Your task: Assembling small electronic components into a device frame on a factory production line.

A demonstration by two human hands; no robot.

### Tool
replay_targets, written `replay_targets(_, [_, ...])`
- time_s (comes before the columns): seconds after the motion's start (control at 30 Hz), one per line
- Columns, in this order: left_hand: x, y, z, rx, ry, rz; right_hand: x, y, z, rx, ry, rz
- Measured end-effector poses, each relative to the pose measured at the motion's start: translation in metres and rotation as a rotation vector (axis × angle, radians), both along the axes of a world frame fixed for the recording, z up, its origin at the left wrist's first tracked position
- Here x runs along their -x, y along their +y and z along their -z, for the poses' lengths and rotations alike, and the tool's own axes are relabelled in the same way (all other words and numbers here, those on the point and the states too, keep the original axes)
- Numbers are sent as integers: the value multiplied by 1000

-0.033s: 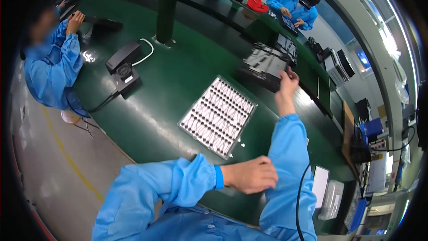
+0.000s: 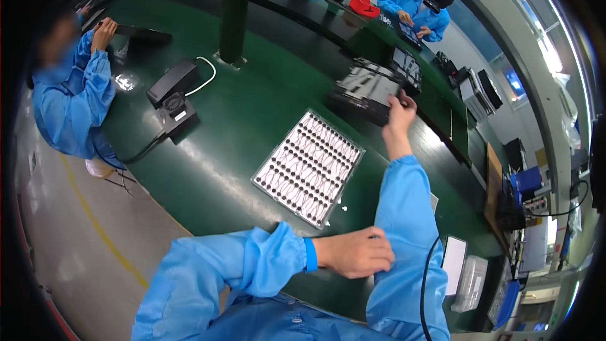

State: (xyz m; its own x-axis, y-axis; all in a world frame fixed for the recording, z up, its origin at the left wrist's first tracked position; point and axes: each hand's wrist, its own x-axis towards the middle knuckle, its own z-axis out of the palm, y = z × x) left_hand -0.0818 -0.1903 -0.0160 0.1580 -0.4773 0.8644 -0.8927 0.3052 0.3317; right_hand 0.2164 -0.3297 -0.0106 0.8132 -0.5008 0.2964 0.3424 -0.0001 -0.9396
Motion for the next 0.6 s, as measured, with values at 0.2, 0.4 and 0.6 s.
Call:
replay_targets(0.2, [6,15,3,-7,63,10,-48,29,-2,833,-206,156])
replay_targets(0.4, [15,4,9,39,59,43,-144,-42,-20,1728,66,146])
replay_targets(0.6, [22,2,11,-40,56,-14,-180,-33,-23,2250,8,-19])
